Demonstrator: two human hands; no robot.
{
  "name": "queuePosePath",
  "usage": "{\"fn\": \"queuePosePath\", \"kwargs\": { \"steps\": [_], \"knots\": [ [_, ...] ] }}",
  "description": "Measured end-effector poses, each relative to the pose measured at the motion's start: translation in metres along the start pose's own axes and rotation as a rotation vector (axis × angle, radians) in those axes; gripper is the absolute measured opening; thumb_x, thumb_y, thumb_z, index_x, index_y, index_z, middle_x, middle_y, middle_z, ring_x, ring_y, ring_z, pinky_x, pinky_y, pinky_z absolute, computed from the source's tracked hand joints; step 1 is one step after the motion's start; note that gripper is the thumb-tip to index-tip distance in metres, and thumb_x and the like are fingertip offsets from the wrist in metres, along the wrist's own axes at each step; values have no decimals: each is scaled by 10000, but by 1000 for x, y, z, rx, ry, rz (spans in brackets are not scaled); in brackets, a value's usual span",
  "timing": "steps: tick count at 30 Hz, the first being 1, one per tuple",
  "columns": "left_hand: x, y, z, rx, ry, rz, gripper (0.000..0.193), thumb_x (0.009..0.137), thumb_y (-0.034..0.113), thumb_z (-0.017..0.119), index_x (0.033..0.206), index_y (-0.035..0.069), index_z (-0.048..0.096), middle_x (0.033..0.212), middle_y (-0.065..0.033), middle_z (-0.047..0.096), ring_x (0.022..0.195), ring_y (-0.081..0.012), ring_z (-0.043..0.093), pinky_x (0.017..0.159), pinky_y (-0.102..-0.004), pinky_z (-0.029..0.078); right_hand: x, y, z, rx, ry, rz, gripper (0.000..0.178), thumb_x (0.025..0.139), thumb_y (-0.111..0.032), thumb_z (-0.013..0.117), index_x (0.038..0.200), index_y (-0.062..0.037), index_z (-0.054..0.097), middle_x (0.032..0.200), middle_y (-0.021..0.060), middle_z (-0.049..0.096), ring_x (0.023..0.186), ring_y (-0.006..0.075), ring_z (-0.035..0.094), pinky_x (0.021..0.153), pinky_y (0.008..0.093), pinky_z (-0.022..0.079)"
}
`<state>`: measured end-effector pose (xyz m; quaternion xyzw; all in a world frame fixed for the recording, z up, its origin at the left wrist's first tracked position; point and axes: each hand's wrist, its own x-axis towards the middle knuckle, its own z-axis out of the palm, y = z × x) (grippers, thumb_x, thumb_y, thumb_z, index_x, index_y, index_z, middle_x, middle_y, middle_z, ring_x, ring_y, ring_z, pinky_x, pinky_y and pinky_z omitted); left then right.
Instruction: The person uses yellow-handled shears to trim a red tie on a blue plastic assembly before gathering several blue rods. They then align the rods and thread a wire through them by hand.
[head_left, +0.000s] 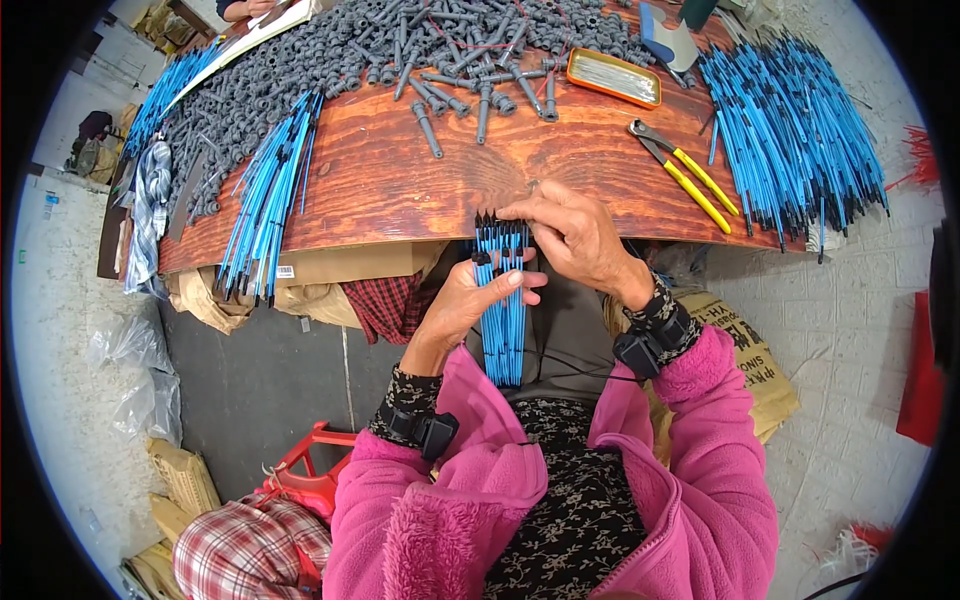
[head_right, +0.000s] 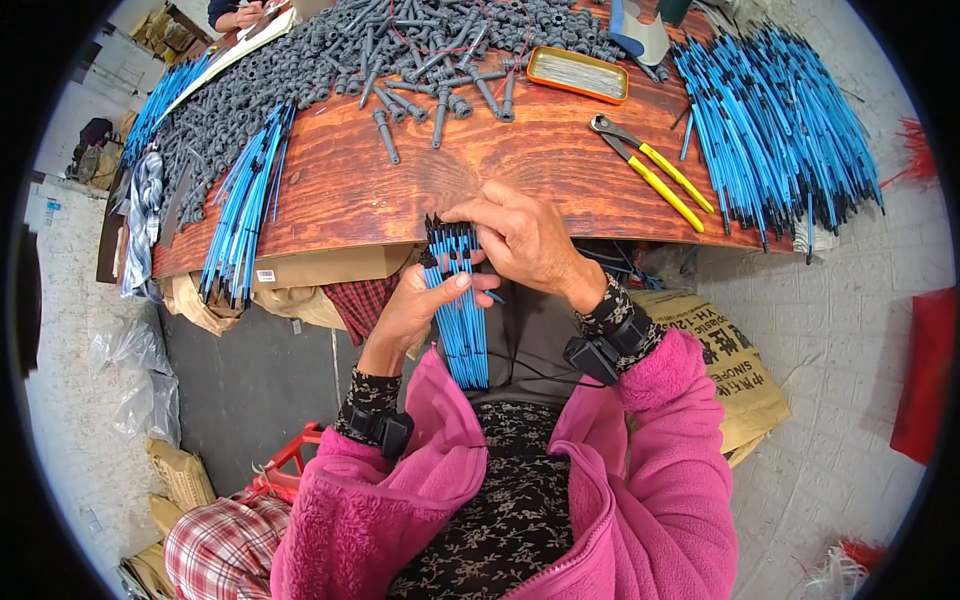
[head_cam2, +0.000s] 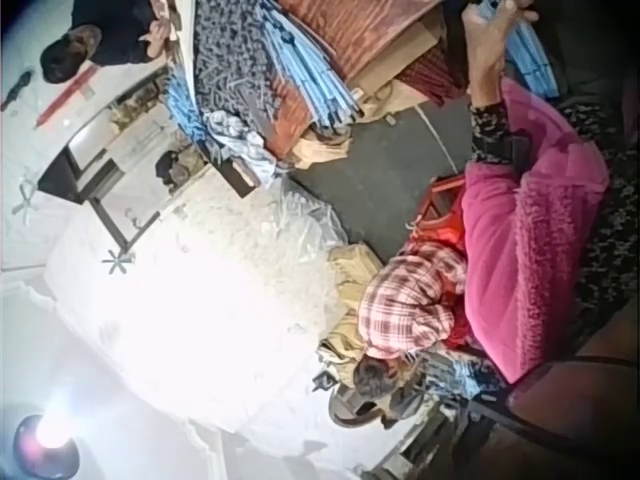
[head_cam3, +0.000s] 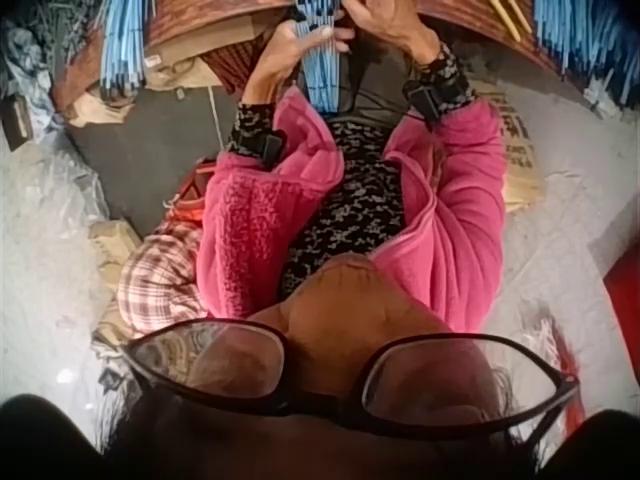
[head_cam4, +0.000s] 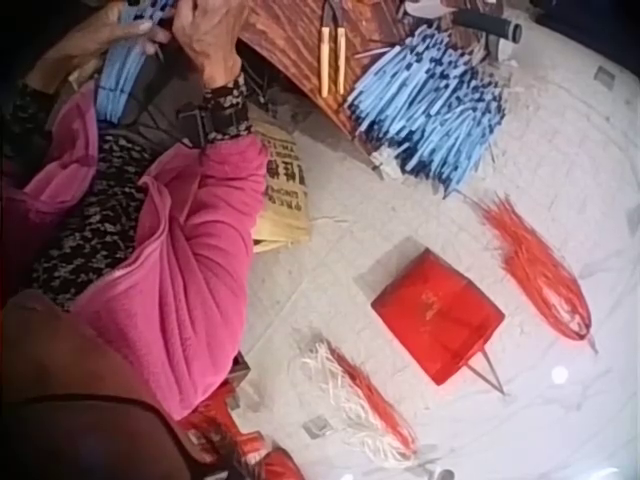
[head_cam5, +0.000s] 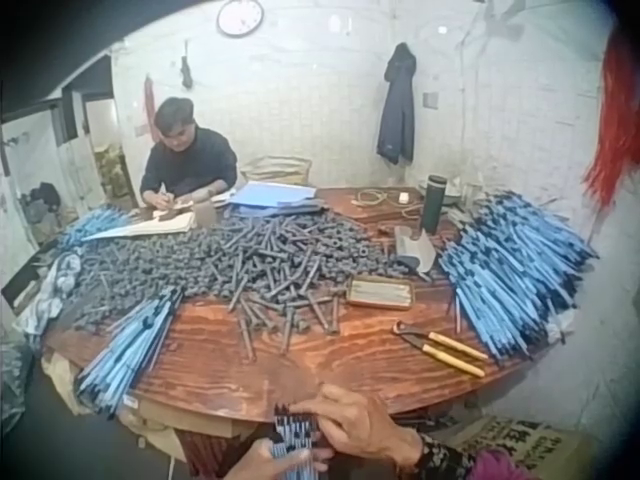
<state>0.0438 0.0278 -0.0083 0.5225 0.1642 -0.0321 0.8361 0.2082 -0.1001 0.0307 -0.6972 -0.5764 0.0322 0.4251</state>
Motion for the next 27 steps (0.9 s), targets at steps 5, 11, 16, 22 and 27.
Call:
{"fn": "queuePosePath", "kwargs": {
  "steps": [5,11,16,22,27],
  "knots": [
    [0,-2,-1,-9,10,-17,522,1013,424,558,1342,18,556,1085,-167,719,930,-206,710,839,-341,556,-1,4,1,45,4,24,349,815,42,546,1078,-94,730,798,87,557,681,244,596,586,355,459],
    [0,1,1,22,26,-13,612,1033,532,441,1348,19,551,1075,-178,719,911,-208,713,827,-344,558,0,6,1,77,10,3,333,817,42,551,1065,-83,734,798,85,568,684,234,595,599,352,462],
    [1,2,3,37,41,-21,620,1036,538,425,1352,18,543,1068,-187,719,900,-208,714,822,-346,559,0,5,1,127,-10,47,317,814,44,559,1046,-73,741,796,83,577,705,228,604,615,346,469],
    [2,2,4,29,49,-10,616,1038,533,425,1354,16,535,1052,-193,721,886,-211,714,818,-346,561,1,7,2,79,-9,2,312,820,59,550,1042,-55,737,807,77,592,693,202,642,603,326,498],
    [2,3,5,53,57,-8,603,1041,523,421,1347,16,538,1045,-196,722,878,-212,714,814,-344,563,2,4,4,62,-8,3,307,824,84,538,1032,-36,730,830,75,602,666,173,664,574,304,526]
  ]
}}
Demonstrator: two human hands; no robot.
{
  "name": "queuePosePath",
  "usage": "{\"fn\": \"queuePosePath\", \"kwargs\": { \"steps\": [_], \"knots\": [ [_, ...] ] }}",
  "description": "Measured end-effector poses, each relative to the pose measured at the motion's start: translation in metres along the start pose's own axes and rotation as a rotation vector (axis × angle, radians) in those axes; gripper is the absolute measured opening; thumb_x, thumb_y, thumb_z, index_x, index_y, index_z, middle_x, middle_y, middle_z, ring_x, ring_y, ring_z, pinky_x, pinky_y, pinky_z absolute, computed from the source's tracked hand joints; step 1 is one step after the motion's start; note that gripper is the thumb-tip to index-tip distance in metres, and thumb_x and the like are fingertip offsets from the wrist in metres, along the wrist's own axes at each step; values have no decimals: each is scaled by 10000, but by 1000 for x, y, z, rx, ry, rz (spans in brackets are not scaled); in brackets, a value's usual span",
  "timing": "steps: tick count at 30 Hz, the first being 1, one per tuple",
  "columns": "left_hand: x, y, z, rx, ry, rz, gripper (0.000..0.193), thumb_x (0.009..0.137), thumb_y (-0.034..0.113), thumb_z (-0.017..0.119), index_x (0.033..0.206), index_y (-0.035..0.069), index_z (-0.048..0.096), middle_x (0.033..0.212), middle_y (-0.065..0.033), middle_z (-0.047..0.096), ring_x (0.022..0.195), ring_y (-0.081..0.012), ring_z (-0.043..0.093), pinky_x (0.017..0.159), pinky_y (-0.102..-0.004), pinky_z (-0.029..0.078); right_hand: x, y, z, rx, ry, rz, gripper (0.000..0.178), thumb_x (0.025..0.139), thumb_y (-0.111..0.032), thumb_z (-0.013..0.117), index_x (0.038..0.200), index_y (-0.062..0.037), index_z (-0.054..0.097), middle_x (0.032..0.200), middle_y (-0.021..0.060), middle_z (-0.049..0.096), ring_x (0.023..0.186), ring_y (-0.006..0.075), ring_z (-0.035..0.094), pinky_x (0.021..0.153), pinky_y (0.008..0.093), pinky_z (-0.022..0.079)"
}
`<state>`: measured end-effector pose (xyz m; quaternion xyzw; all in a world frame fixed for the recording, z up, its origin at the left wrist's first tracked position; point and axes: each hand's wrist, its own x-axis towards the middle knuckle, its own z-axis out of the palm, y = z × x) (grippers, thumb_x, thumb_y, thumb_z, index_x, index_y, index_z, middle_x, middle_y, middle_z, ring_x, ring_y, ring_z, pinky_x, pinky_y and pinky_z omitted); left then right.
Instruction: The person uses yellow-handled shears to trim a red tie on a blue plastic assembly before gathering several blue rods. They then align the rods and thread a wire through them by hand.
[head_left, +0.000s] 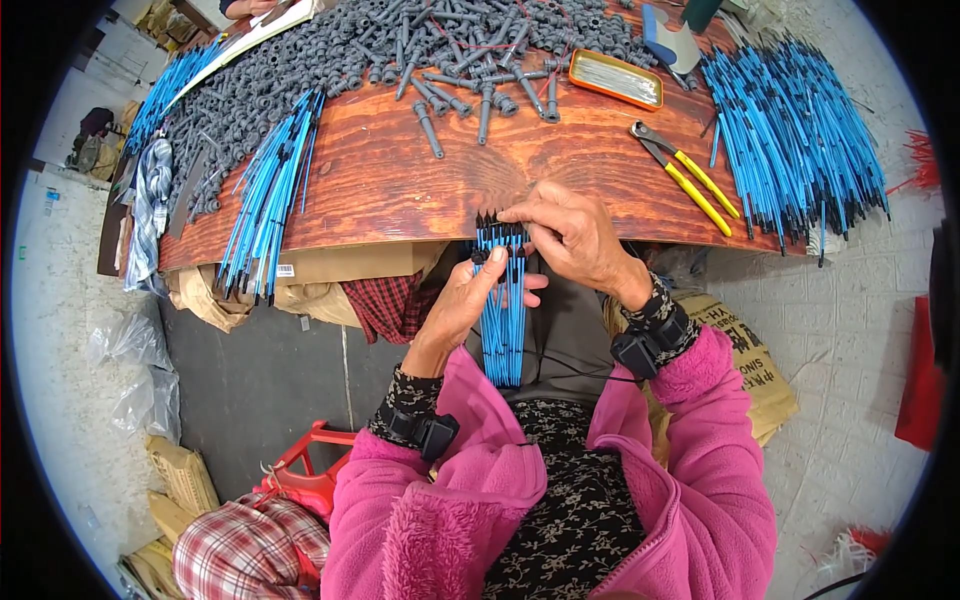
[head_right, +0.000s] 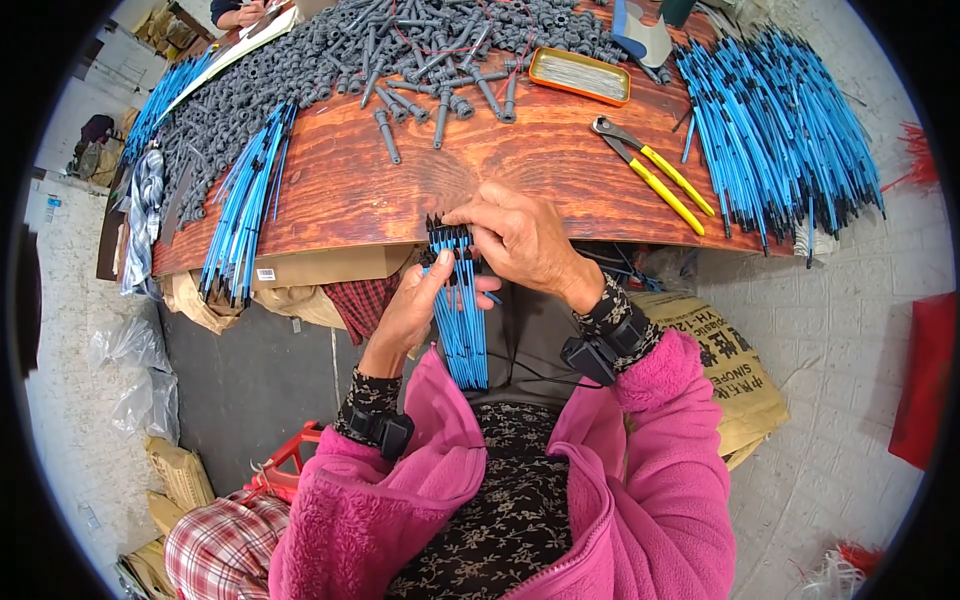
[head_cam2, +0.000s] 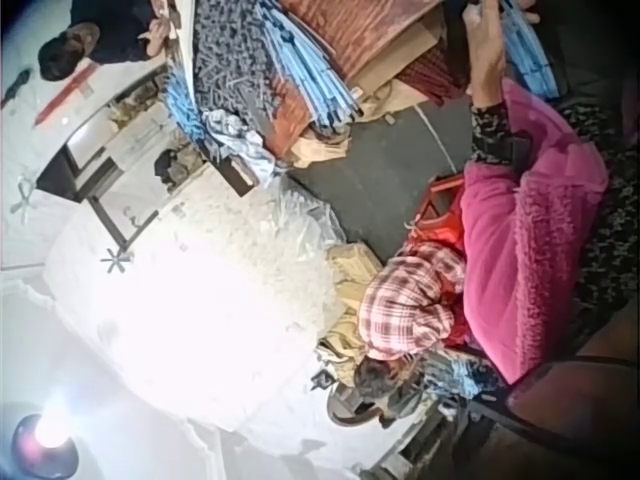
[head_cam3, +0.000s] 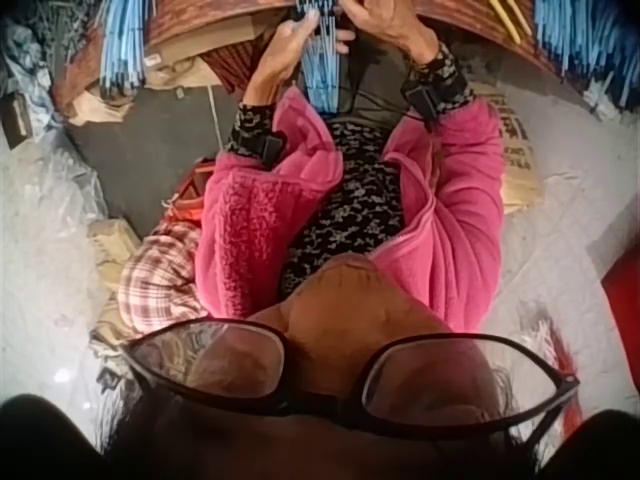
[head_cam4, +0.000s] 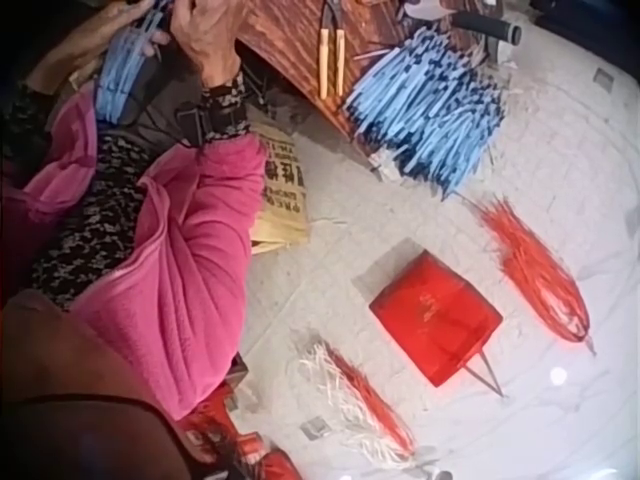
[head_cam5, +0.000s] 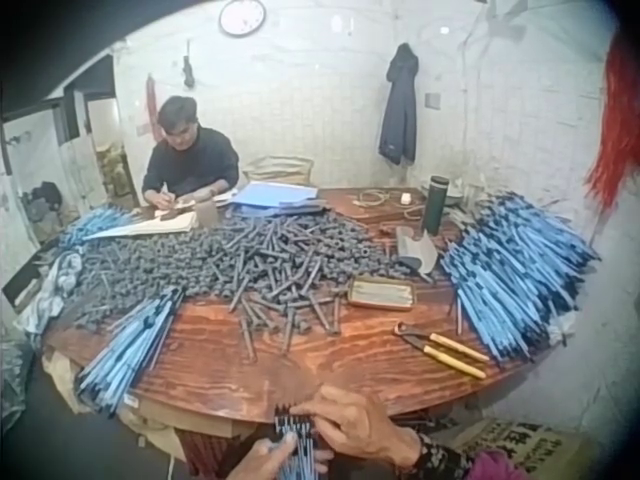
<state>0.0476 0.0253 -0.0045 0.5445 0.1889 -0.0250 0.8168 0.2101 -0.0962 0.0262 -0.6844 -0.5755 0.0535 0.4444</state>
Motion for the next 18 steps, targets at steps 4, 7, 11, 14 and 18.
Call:
{"fn": "queuePosePath", "kwargs": {
  "steps": [4,7,11,14,18],
  "knots": [
    [-1,2,1,-9,-4,-6,595,1042,518,422,1339,16,543,1045,-197,722,880,-208,715,809,-339,567,1,0,0,-10,-7,-10,291,824,95,534,1018,-21,717,857,81,607,659,164,664,562,297,531],
    [-2,4,2,-7,1,-15,595,1041,520,423,1334,16,547,1046,-197,722,880,-208,717,806,-336,570,3,-2,1,4,3,-14,276,825,97,532,1008,-13,706,876,87,612,659,164,662,558,294,530],
    [-2,5,2,9,3,-19,598,1039,525,424,1324,15,555,1049,-195,722,878,-211,721,800,-334,575,3,-4,5,48,36,-13,257,828,93,527,996,-7,695,894,95,618,661,172,660,559,297,527],
    [-1,4,1,12,0,-8,567,1053,490,406,1312,7,551,1042,-192,721,869,-220,725,782,-333,585,2,-2,5,87,40,5,254,828,90,526,991,-10,693,896,99,620,665,186,655,566,310,520],
    [-1,2,-1,5,-10,3,538,1066,455,389,1302,-2,547,1035,-188,721,861,-229,729,764,-332,595,4,-3,2,-11,16,-31,261,825,85,526,994,-14,697,890,101,618,677,209,645,584,332,507]
  ]
}}
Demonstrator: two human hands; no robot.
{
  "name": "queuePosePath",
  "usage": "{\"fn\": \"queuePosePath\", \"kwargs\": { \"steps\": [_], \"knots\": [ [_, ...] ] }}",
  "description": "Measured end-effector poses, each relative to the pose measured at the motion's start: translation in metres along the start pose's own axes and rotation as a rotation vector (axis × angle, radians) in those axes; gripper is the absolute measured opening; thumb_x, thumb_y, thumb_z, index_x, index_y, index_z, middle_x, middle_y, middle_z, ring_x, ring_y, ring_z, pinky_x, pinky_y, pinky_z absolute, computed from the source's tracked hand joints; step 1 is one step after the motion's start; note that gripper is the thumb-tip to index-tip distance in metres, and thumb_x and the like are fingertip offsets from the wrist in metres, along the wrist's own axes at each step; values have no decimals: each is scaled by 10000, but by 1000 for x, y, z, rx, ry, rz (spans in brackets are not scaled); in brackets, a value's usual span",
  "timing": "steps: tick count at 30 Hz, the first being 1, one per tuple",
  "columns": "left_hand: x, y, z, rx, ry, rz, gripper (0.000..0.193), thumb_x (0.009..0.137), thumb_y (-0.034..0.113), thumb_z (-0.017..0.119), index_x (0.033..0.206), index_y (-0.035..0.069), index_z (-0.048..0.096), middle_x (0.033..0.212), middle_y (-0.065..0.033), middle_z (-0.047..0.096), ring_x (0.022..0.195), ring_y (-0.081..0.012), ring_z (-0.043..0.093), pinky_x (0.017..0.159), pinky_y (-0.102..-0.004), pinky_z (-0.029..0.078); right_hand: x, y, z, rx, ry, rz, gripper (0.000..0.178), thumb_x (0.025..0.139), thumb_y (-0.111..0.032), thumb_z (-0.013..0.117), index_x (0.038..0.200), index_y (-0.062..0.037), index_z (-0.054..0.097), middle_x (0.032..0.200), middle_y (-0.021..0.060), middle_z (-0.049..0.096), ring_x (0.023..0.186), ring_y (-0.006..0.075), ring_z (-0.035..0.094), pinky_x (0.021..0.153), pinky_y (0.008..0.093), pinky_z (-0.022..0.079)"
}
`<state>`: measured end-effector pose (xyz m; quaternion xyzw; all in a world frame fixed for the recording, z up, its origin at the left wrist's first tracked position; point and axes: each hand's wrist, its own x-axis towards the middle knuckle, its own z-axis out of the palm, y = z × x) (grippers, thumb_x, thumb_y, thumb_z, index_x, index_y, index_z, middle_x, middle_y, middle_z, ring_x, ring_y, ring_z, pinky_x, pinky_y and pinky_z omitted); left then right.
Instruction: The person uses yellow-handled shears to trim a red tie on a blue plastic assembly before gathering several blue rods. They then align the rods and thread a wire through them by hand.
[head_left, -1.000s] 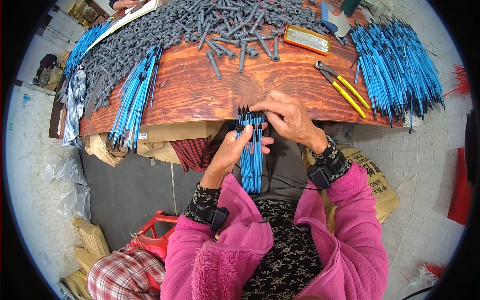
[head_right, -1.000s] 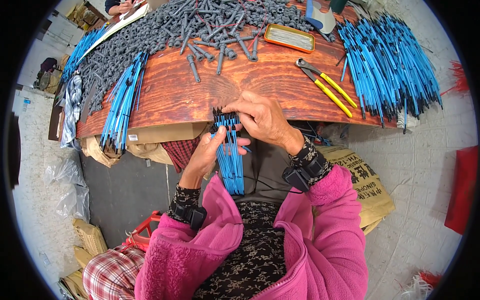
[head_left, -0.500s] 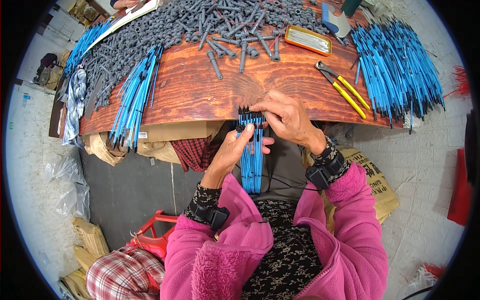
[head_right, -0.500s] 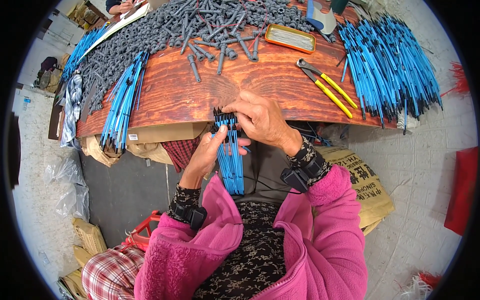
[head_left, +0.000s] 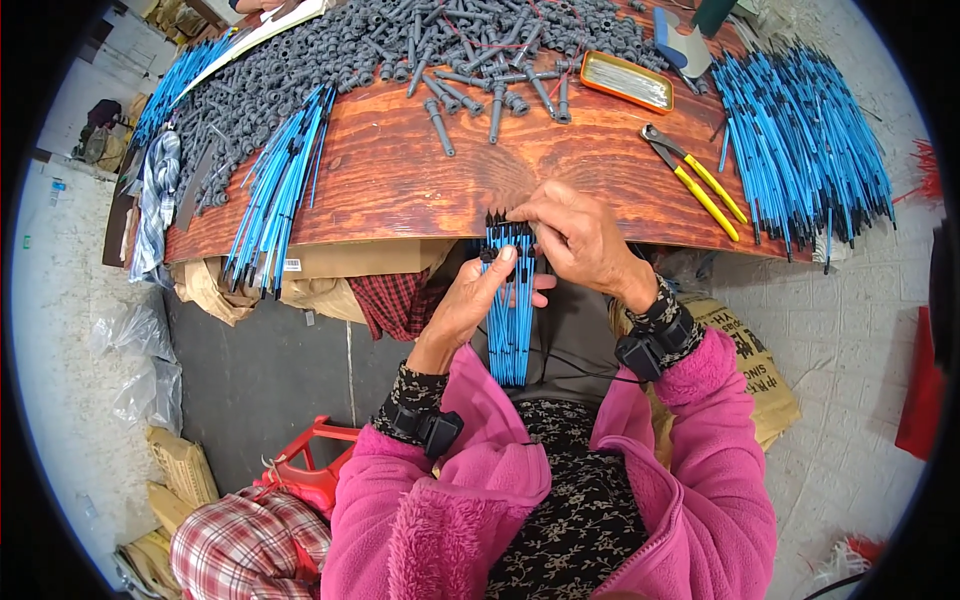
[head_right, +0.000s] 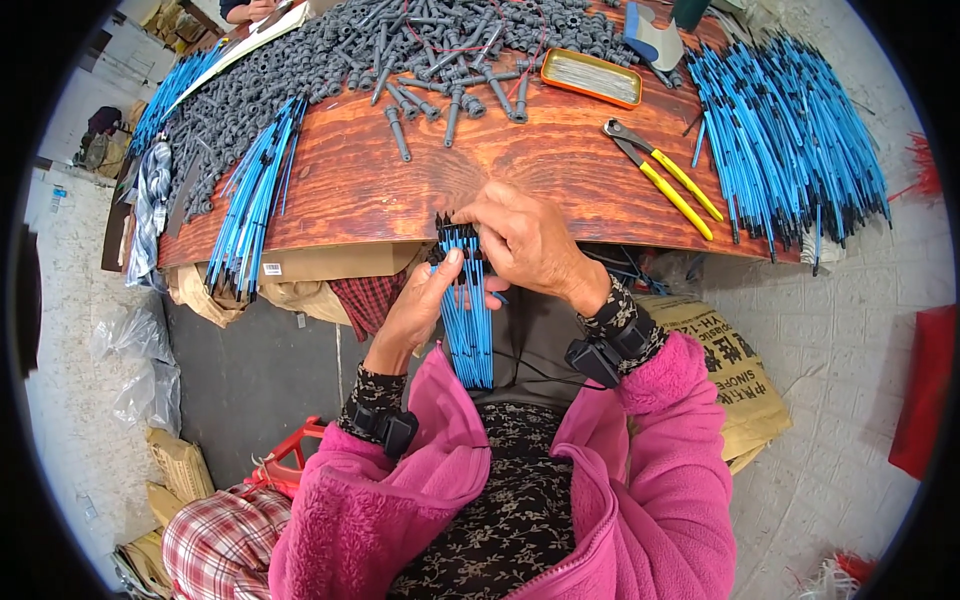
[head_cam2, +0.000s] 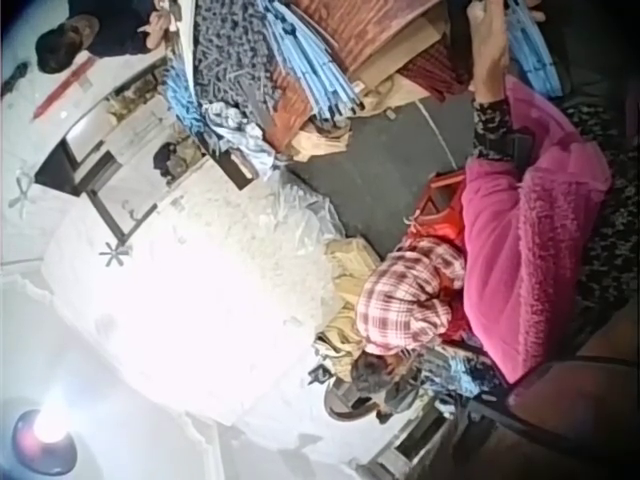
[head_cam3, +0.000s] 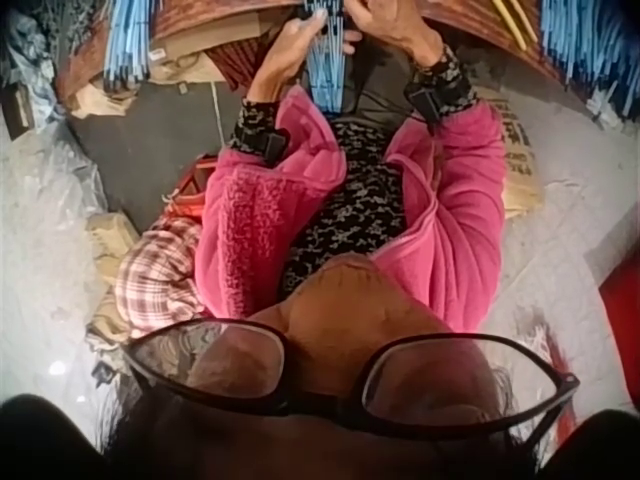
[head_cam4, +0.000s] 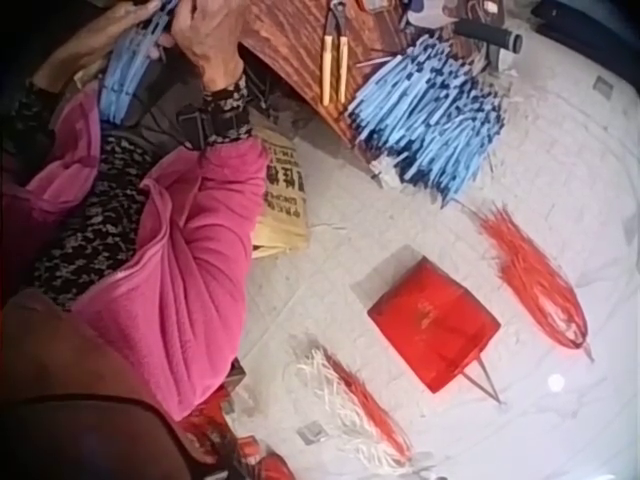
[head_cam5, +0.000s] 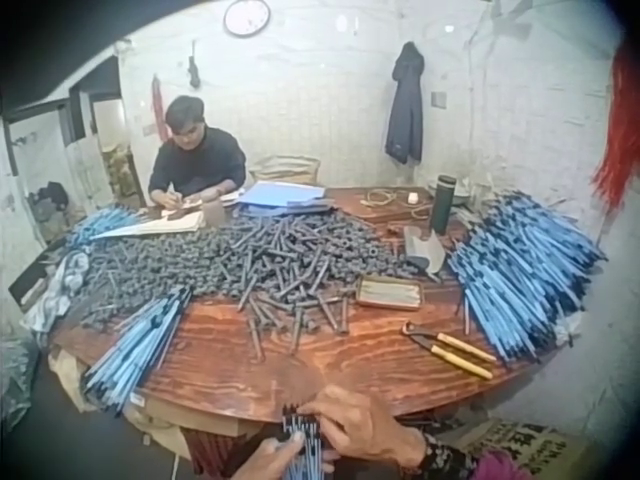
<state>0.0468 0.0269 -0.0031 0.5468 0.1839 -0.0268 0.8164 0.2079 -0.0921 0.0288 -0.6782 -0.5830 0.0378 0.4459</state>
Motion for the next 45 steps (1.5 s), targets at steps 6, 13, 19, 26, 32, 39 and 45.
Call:
{"fn": "queuePosePath", "kwargs": {
  "steps": [6,13,19,26,32,39,45],
  "knots": [
    [0,1,1,-12,-6,-11,498,1080,417,373,1288,-3,540,1040,-195,717,859,-236,730,751,-331,601,3,0,-3,-43,-11,-58,281,815,83,523,1007,-18,701,885,102,620,695,229,642,599,347,500],
    [-1,3,2,-41,-5,-8,490,1076,421,386,1294,8,535,1051,-198,715,871,-239,728,762,-335,602,3,4,0,140,-40,45,312,780,80,520,1006,-28,705,880,103,623,742,257,645,626,357,503],
    [0,-1,-1,-27,-17,0,495,1071,430,401,1285,6,540,1042,-186,715,868,-236,729,758,-333,603,4,1,0,-25,12,-68,310,777,70,526,1004,-42,705,887,91,609,724,267,633,596,361,495],
    [1,-4,1,-22,3,20,508,1057,454,433,1251,3,561,989,-144,714,839,-227,733,733,-324,609,4,-9,-4,-146,-2,-101,324,766,58,551,1018,-69,708,857,76,591,690,264,609,570,367,478],
    [2,-6,2,-25,26,3,519,1044,476,456,1225,4,575,1005,-154,717,838,-224,733,725,-315,600,4,-11,-4,-174,-1,-100,317,755,45,570,1012,-76,710,857,70,594,685,259,611,563,368,476],
    [2,-6,3,5,38,-9,525,1039,485,463,1211,4,582,987,-117,713,822,-216,733,700,-303,598,4,-14,-7,-221,-52,-65,290,772,45,569,1011,-56,700,884,84,605,737,266,629,602,371,493],
    [1,-8,4,-68,21,4,474,1029,441,518,1194,3,588,950,-102,712,854,-205,728,712,-301,591,7,-8,6,-67,-45,-99,224,825,28,567,1013,-20,677,912,106,615,807,289,633,681,383,507]
  ]
}}
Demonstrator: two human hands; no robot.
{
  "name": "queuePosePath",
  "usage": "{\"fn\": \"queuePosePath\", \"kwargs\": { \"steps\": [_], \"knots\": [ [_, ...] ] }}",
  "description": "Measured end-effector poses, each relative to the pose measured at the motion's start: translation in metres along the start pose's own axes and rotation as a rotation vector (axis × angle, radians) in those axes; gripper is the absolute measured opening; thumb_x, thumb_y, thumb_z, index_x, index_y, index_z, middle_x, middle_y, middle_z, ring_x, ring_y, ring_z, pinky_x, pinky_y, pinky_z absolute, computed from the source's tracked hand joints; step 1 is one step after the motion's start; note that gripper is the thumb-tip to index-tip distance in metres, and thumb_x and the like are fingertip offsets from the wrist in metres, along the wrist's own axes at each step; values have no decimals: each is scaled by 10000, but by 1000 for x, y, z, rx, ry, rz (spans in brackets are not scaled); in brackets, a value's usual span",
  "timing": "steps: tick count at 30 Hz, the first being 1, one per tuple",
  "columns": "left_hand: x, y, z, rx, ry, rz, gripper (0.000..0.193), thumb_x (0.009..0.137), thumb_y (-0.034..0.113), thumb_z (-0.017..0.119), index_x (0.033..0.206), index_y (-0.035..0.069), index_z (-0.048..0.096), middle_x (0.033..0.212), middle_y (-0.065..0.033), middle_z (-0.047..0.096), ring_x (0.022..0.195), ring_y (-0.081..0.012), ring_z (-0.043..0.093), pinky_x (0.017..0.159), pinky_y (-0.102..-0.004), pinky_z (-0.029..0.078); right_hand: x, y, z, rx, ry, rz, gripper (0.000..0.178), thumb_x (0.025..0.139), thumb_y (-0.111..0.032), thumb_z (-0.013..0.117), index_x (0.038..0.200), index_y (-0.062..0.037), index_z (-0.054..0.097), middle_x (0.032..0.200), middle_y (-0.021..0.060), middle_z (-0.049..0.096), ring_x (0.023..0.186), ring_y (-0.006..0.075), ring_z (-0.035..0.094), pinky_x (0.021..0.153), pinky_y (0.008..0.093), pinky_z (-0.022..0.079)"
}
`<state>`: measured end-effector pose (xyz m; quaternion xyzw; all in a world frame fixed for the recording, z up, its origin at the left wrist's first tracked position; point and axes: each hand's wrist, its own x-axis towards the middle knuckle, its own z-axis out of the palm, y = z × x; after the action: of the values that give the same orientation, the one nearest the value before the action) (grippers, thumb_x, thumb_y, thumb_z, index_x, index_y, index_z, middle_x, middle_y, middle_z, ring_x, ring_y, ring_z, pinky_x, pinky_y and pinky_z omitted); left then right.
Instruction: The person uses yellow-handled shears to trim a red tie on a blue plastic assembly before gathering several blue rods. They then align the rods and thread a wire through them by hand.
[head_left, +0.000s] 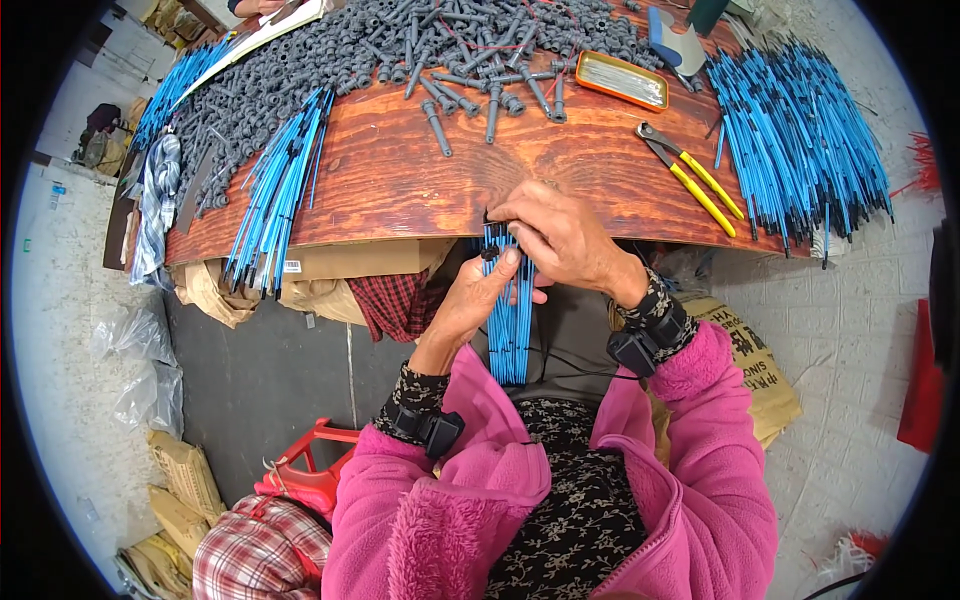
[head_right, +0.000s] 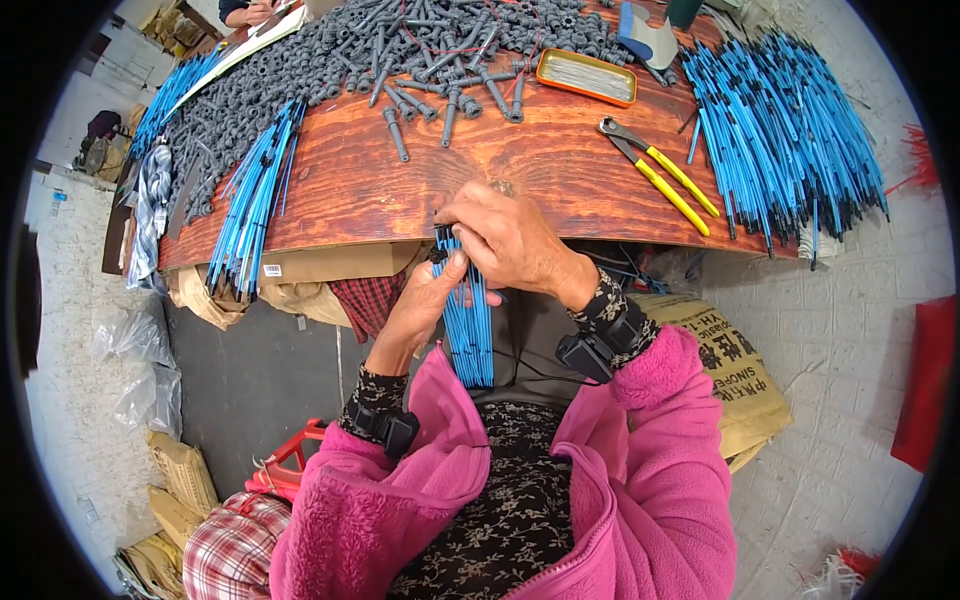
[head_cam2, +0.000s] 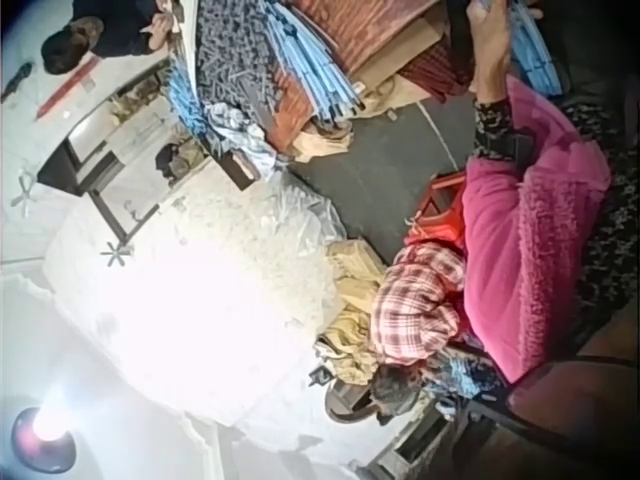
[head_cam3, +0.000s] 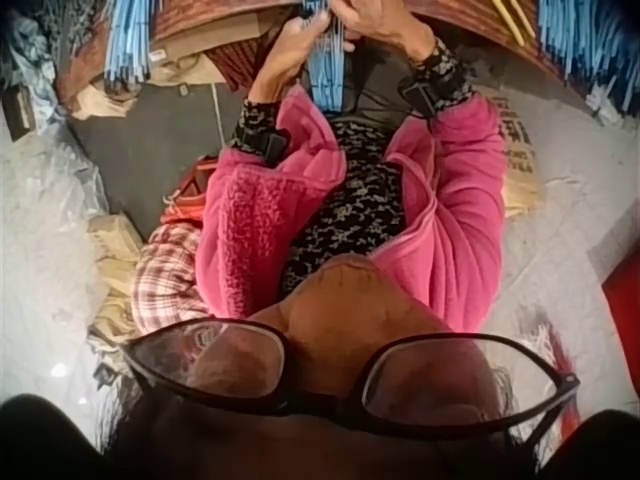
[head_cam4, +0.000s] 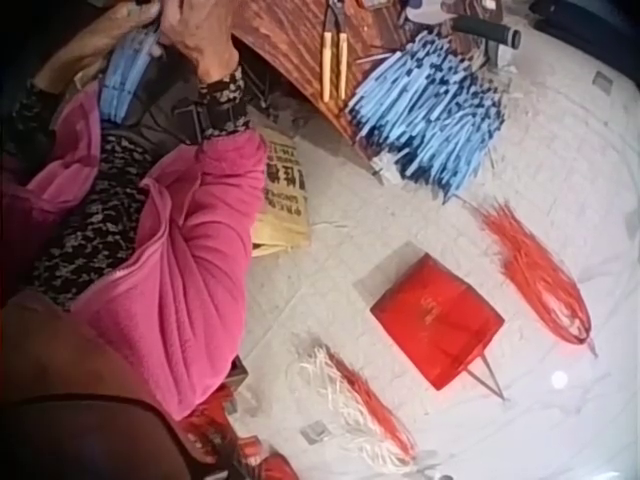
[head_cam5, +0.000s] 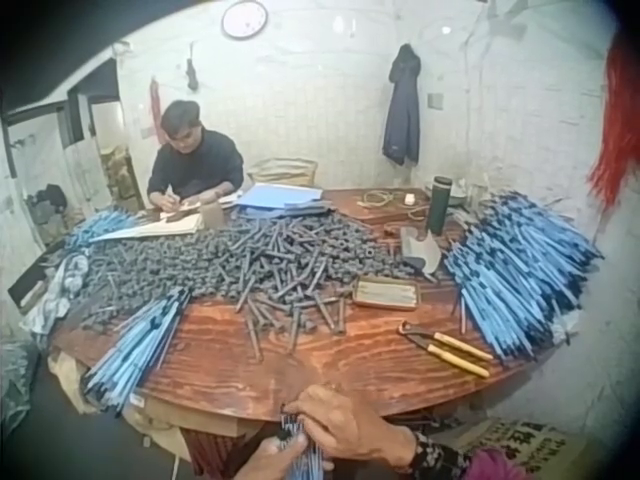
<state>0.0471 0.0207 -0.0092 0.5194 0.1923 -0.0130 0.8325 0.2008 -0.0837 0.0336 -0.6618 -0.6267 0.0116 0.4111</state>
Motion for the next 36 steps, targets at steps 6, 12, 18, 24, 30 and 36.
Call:
{"fn": "queuePosePath", "kwargs": {
  "steps": [6,12,18,24,30,36],
  "knots": [
    [3,-4,-10,139,-54,15,326,1022,259,586,1189,-20,606,968,-130,725,880,-210,722,780,-305,580,2,-1,1,87,-43,14,173,890,-16,568,1036,-2,661,968,122,630,860,293,650,730,367,518],
    [0,-1,-5,52,-57,0,329,1000,181,616,1233,-50,588,1035,-165,721,927,-225,715,819,-330,584,-19,10,-17,143,125,210,187,951,-48,544,1087,18,654,1004,122,636,890,237,676,758,338,537],
    [1,-4,-8,29,-45,-15,333,989,156,631,1237,-61,581,1089,-189,714,940,-234,715,823,-344,589,-40,23,-11,263,201,360,219,985,-27,490,1117,48,648,1040,116,635,929,177,689,807,298,569],
    [3,-7,-7,41,-33,-2,303,981,116,634,1230,-52,592,1104,-198,708,938,-241,717,814,-339,591,-37,25,-15,335,117,378,223,976,-25,505,1128,69,638,1048,113,650,939,177,695,833,291,573],
    [2,-3,-3,51,-4,-24,284,981,102,630,1220,-48,600,1102,-202,707,942,-238,715,809,-338,592,-29,33,-22,803,70,632,274,1020,-130,523,1199,52,622,1101,98,675,1003,181,684,846,297,570],
    [2,-5,0,27,-12,-30,276,984,85,618,1226,-46,598,1099,-195,710,950,-229,712,817,-334,587,-11,25,-21,779,-62,435,543,1057,-427,429,1342,18,554,1269,134,627,1158,224,618,971,341,507]
  ]
}}
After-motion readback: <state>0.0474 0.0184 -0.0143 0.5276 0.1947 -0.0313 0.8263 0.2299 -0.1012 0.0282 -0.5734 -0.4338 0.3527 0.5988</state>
